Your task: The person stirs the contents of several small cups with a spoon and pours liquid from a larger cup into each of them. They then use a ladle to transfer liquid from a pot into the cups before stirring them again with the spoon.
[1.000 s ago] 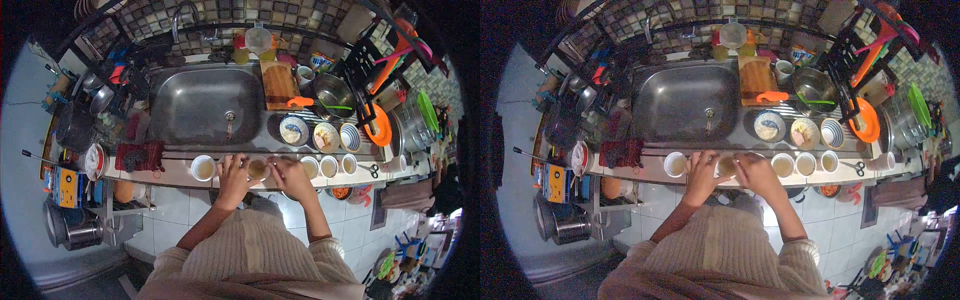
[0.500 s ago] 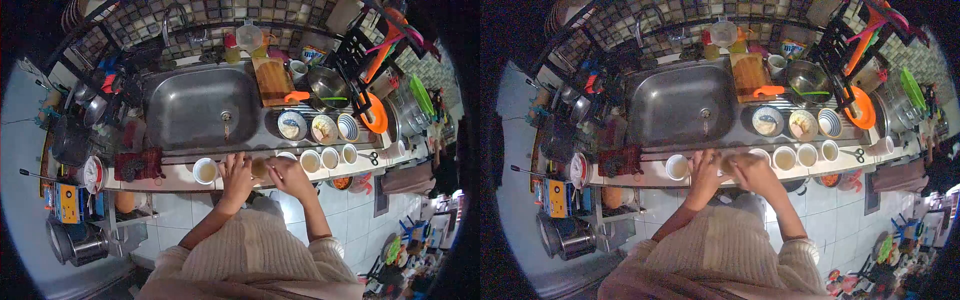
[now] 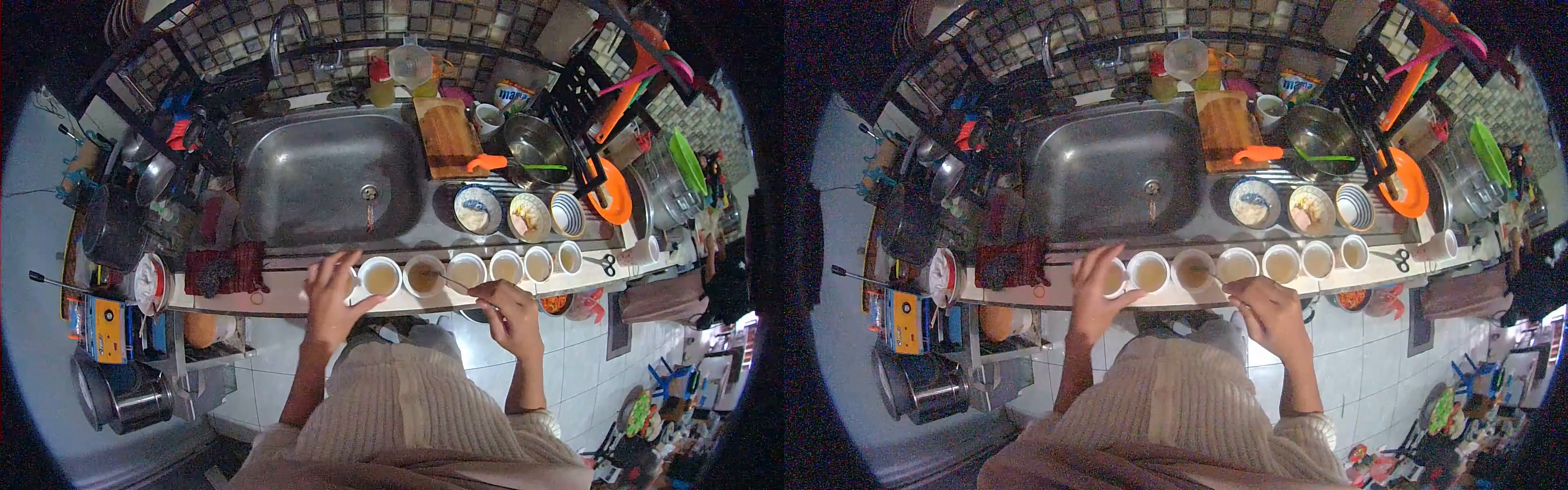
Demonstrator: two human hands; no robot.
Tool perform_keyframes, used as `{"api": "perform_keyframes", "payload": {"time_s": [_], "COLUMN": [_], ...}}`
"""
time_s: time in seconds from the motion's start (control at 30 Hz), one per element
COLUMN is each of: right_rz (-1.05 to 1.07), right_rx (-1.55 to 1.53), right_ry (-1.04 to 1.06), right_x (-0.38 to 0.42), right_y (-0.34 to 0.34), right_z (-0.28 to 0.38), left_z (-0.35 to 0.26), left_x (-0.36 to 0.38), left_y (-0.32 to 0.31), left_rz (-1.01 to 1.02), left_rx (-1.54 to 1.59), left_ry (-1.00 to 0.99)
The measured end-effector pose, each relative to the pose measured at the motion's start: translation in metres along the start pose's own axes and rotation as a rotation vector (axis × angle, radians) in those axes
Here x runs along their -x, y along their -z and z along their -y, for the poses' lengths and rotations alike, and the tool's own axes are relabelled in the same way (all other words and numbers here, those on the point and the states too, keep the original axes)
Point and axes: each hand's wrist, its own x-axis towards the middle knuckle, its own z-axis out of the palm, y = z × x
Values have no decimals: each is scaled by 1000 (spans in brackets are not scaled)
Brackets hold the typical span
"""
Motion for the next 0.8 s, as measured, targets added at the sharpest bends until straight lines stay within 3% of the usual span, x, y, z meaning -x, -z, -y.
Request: {"api": "perform_keyframes", "payload": {"time_s": [0.3, 0.4, 0.53, 0.6, 0.7, 0.8], "right_rz": [-226, -380, -402, -384, -341, -474], "right_rx": [-82, -180, -147, -202, -155, -247], "right_ry": [-204, -234, -220, -352, -389, -387], "right_x": [16, 23, 21, 22, 19, 26], "right_y": [-2, -10, -20, -25, -36, -39], "right_z": [-1, -4, -6, -7, -9, -7], "left_z": [57, 63, 67, 72, 77, 81], "left_x": [42, 44, 37, 35, 32, 30], "left_y": [9, 2, -11, -19, -24, -26], "left_rz": [-125, -152, -123, -111, -105, -88], "left_rx": [23, 77, 234, 278, 266, 150], "left_ry": [189, 148, 144, 216, 174, 123]}}
